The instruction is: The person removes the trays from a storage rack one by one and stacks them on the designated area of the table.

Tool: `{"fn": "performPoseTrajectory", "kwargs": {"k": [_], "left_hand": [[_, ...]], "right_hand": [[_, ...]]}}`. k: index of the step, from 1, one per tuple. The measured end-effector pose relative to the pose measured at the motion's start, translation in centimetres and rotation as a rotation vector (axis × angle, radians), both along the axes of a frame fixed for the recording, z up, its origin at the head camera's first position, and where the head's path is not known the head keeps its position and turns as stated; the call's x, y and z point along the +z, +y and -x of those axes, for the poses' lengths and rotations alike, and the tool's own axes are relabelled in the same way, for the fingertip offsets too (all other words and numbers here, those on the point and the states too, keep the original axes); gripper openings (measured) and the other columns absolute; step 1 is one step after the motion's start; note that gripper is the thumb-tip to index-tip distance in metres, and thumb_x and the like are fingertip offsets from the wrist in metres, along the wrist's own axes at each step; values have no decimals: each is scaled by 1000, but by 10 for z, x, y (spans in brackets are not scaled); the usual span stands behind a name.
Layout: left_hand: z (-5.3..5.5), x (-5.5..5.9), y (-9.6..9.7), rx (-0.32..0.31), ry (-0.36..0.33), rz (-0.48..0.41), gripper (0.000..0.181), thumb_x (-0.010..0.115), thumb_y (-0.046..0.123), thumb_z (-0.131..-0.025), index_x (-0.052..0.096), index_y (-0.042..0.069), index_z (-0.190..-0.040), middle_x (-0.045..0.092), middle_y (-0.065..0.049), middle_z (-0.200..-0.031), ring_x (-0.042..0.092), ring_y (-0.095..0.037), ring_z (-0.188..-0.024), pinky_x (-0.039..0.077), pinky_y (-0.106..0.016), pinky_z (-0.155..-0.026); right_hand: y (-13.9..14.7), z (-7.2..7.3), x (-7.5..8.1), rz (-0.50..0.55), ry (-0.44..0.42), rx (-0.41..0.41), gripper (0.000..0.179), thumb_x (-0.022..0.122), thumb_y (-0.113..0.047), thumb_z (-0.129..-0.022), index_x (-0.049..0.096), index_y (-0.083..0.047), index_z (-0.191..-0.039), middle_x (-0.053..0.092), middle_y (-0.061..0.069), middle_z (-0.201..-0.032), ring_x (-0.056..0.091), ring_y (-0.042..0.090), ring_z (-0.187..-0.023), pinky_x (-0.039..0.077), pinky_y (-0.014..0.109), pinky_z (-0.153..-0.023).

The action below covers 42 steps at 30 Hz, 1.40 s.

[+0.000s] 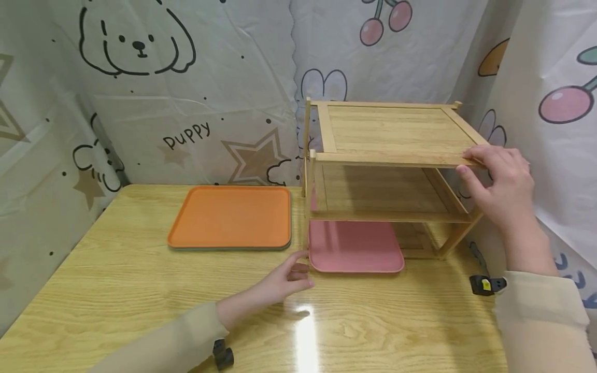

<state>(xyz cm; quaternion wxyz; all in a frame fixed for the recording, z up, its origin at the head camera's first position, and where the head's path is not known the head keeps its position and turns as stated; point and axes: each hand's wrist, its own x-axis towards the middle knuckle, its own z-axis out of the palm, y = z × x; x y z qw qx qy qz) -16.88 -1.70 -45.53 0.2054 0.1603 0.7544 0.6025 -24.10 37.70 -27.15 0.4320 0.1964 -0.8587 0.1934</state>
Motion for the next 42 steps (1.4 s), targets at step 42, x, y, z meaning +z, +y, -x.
{"fn": "performPoseTrajectory", "kwargs": {"k": [42], "left_hand": [[12,-4,19,-17,-60,109,15,72,15,-82,66,8,-94,61,-1,-82,54,-11,-70,45,-24,-59]], "right_hand": [[1,0,0,-7,2,-3,46,57,-42,-91,64,1,-104,64,26,-103,47,40,-95,30,30,-89]]}}
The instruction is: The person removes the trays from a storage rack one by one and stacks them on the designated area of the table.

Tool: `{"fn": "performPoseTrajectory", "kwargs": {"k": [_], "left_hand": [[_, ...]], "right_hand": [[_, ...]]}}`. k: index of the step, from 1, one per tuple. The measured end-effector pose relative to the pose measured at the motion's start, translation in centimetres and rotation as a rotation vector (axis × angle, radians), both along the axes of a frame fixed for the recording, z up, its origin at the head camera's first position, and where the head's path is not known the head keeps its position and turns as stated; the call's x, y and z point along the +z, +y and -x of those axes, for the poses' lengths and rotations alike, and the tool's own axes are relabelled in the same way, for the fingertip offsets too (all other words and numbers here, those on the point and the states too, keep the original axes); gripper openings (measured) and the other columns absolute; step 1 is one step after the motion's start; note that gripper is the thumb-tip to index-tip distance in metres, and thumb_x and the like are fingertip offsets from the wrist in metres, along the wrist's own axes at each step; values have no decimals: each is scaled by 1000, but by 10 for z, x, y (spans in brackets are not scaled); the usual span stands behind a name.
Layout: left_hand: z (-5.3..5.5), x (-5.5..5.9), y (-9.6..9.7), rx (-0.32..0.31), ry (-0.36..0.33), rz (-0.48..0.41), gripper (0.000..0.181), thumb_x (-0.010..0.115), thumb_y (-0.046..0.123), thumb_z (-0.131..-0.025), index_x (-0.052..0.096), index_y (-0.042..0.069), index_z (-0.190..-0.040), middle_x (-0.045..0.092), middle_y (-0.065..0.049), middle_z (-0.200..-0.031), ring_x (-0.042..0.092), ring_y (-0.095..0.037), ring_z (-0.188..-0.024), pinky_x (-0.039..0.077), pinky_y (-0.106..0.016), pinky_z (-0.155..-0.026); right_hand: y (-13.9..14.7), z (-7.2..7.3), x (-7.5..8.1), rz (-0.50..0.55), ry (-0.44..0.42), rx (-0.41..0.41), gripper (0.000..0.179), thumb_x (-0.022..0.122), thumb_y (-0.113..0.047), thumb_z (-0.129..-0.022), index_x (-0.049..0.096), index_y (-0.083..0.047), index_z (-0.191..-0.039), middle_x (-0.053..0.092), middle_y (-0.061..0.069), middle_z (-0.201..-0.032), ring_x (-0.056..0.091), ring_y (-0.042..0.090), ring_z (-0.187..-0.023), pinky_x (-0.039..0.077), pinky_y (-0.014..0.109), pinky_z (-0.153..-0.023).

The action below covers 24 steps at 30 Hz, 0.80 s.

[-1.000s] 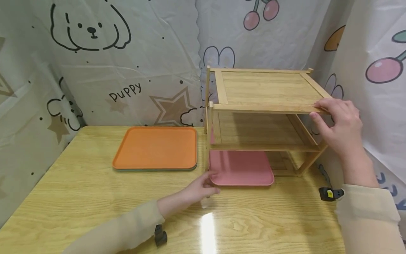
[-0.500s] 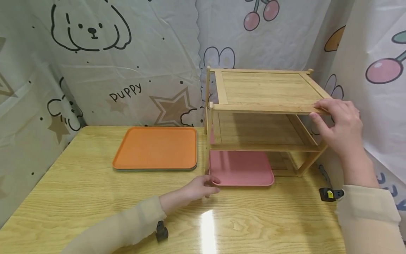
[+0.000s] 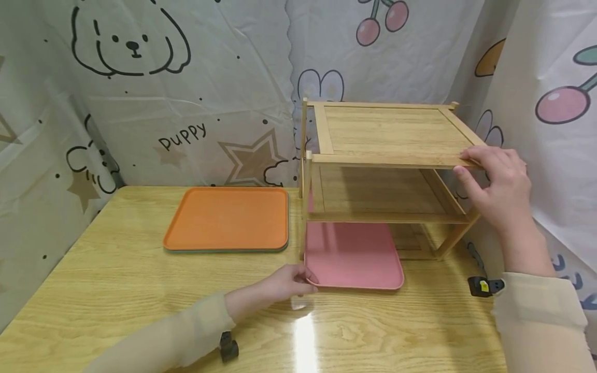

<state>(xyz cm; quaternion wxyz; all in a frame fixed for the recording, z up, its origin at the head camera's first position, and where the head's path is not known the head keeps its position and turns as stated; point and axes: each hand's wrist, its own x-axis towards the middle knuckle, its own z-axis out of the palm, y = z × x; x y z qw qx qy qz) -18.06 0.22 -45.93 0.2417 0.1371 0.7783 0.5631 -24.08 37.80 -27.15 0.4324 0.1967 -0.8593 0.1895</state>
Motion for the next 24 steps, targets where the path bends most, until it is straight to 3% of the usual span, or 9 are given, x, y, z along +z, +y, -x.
{"fn": "performPoseTrajectory", "kwargs": {"k": [14,20,24], "left_hand": [[-17,10,-13,45,54,27,16,73,15,-79,60,7,-81,60,-1,-73,57,-14,-65,48,-26,-57],[-23,12,-14,113,9,-72,21,73,14,-81,54,4,-80,62,-6,-74,65,-23,-63,57,-32,-60],[-28,12,-11,180,-56,-190,25,71,5,-82,46,1,-82,61,-10,-76,67,-30,-65,58,-36,-61]], "right_hand": [[-1,0,0,-2,-2,-4,46,57,-42,-91,64,1,-104,63,26,-103,47,40,-94,30,38,-84],[-1,0,0,-7,-4,0,46,57,-43,-91,64,1,-104,63,26,-103,46,40,-93,30,37,-84],[0,-1,1,-8,-1,6,47,57,-43,-91,63,2,-104,63,26,-103,46,40,-93,30,34,-86]]}}
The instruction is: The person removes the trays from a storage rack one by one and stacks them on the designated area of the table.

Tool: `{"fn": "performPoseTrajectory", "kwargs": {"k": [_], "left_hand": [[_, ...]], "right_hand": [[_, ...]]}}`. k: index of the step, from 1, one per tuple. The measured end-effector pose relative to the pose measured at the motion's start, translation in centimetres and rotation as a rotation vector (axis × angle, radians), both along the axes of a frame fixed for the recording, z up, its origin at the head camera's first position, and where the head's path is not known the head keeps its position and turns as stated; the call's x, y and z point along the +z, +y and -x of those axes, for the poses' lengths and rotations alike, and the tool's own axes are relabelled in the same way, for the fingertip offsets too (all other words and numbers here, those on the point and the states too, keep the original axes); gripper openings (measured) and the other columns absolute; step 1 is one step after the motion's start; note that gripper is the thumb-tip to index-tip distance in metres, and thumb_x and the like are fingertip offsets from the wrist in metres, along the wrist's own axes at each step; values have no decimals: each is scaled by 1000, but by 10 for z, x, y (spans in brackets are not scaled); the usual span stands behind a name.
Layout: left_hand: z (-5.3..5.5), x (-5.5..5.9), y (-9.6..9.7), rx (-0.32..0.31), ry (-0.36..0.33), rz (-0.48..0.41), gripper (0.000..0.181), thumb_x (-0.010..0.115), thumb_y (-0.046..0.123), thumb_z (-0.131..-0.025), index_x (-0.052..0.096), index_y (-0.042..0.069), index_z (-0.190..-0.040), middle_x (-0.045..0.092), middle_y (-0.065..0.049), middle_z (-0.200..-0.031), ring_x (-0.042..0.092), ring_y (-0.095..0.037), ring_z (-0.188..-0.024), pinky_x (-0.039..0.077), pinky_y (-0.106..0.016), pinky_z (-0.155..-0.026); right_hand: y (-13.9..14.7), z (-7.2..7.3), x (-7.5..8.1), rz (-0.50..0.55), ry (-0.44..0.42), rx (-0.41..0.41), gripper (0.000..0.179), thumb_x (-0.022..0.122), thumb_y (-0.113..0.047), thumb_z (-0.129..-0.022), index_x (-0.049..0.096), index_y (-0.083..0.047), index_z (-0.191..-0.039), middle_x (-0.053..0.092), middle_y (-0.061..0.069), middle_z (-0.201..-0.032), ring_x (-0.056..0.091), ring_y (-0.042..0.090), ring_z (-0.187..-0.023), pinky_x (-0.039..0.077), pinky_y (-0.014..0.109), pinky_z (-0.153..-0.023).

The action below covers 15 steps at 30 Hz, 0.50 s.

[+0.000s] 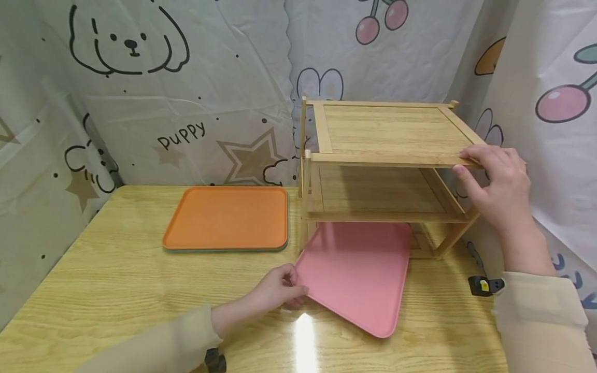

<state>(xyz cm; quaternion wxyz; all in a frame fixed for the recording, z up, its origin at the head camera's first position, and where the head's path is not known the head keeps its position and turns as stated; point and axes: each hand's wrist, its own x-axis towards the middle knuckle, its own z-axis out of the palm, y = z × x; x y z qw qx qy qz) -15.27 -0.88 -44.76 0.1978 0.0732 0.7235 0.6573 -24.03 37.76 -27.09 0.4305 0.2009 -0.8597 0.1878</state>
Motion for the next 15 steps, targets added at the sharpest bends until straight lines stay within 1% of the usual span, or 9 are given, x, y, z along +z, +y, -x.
{"fn": "performPoseTrajectory", "kwargs": {"k": [2,4,7,9,11,15], "left_hand": [[-2,1,2,36,-27,-70,27,70,0,-81,43,0,-83,62,-13,-77,68,-32,-66,58,-38,-61],[-5,2,6,73,-38,-131,29,69,-4,-80,41,0,-85,63,-17,-78,68,-34,-66,58,-39,-61],[-8,5,11,127,-47,-199,31,68,-6,-80,39,1,-87,65,-20,-79,69,-33,-66,58,-38,-61],[-9,7,14,163,-47,-231,31,66,-8,-80,37,1,-88,63,-19,-84,69,-32,-66,58,-38,-62],[-11,9,16,198,-50,-250,31,63,-11,-80,36,1,-89,57,-17,-91,68,-31,-66,58,-37,-63],[-13,14,20,252,-61,-286,32,56,-17,-77,34,1,-91,38,-12,-99,66,-28,-67,58,-36,-65]], "right_hand": [[0,0,0,0,1,-1,48,56,-44,-91,63,2,-104,63,26,-104,46,40,-93,30,33,-87],[0,1,0,3,4,0,48,56,-44,-91,63,1,-104,63,25,-104,46,40,-93,30,33,-87],[0,1,0,3,5,-4,48,56,-44,-91,64,1,-105,63,26,-105,46,40,-94,30,32,-88],[0,2,0,4,2,-5,46,57,-43,-91,64,1,-105,63,25,-105,46,41,-94,30,33,-88],[0,1,0,4,-4,-11,46,57,-42,-91,64,1,-105,63,26,-105,47,41,-95,30,33,-89],[0,1,0,4,-10,-16,44,58,-41,-91,64,1,-105,63,26,-105,47,41,-95,31,33,-90]]}}
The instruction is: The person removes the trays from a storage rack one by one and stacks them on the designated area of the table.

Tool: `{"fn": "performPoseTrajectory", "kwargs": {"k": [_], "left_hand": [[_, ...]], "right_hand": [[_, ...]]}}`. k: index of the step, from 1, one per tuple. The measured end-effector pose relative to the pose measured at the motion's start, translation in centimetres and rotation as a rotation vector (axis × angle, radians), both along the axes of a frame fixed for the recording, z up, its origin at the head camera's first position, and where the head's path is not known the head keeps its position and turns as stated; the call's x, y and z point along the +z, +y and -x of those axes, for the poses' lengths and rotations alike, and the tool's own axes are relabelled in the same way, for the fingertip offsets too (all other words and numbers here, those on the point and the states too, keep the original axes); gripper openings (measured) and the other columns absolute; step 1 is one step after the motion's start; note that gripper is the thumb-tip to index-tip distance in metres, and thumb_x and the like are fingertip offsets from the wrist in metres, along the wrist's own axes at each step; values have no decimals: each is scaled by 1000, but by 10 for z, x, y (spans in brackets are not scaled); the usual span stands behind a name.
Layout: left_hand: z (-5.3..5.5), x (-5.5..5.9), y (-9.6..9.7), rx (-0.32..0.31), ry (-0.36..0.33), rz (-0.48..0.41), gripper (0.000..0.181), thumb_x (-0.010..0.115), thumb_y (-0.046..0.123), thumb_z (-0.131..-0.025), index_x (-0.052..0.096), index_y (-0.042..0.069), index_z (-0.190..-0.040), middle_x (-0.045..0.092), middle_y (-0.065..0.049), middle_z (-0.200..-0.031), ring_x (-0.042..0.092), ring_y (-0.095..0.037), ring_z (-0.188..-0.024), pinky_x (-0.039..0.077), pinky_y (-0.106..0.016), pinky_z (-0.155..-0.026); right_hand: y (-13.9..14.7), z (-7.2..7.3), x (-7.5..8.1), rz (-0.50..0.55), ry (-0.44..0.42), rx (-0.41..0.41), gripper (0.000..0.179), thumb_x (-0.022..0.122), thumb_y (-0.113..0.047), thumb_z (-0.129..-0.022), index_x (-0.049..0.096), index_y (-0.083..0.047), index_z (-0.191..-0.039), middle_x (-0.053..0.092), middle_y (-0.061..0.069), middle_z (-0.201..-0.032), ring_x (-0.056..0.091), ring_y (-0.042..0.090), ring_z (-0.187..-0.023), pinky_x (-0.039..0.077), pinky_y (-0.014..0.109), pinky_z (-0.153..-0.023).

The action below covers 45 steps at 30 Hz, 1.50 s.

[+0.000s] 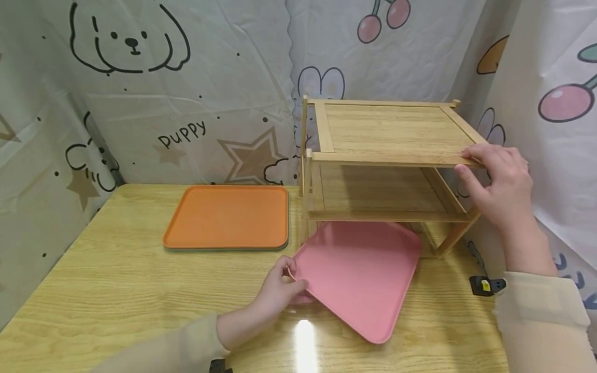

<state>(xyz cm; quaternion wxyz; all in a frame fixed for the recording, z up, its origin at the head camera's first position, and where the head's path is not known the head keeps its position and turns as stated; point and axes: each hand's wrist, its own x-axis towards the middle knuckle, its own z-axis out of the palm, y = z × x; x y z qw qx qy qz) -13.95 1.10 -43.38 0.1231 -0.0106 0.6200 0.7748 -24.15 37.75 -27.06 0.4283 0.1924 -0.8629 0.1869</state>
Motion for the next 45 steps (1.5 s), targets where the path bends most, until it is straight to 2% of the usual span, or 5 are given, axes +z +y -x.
{"fn": "performPoseTrajectory", "kwargs": {"k": [5,10,13,26,45], "left_hand": [[3,-1,-1,16,-17,-88,38,49,-18,-74,36,1,-104,35,-15,-106,66,-28,-66,57,-41,-65],[6,-5,-7,27,-50,-140,71,48,-14,-74,29,12,-137,40,-22,-113,65,-24,-71,57,-44,-67],[6,-7,-10,31,-75,-168,81,49,-13,-74,22,15,-145,45,-23,-113,66,-24,-75,57,-44,-68],[11,-2,-29,-18,-137,-231,68,53,-8,-76,31,10,-138,56,-12,-96,65,-22,-74,56,-47,-70],[21,10,-68,-70,-108,-210,55,54,-2,-84,35,4,-135,66,-7,-81,66,-19,-62,57,-33,-62]], "right_hand": [[0,-1,1,-9,-7,0,45,56,-41,-92,63,1,-105,63,26,-106,47,41,-95,30,34,-90],[0,-1,2,-7,-13,1,44,57,-40,-92,63,1,-105,63,26,-105,46,41,-95,30,39,-87],[0,-1,2,-6,-13,5,44,57,-40,-92,63,2,-105,63,26,-106,46,41,-95,30,40,-86],[0,-3,1,0,-9,5,42,58,-39,-91,63,2,-104,63,26,-104,46,42,-95,30,41,-86],[1,-1,1,-5,-13,8,48,56,-44,-92,63,1,-105,63,26,-104,46,41,-96,30,37,-88]]}}
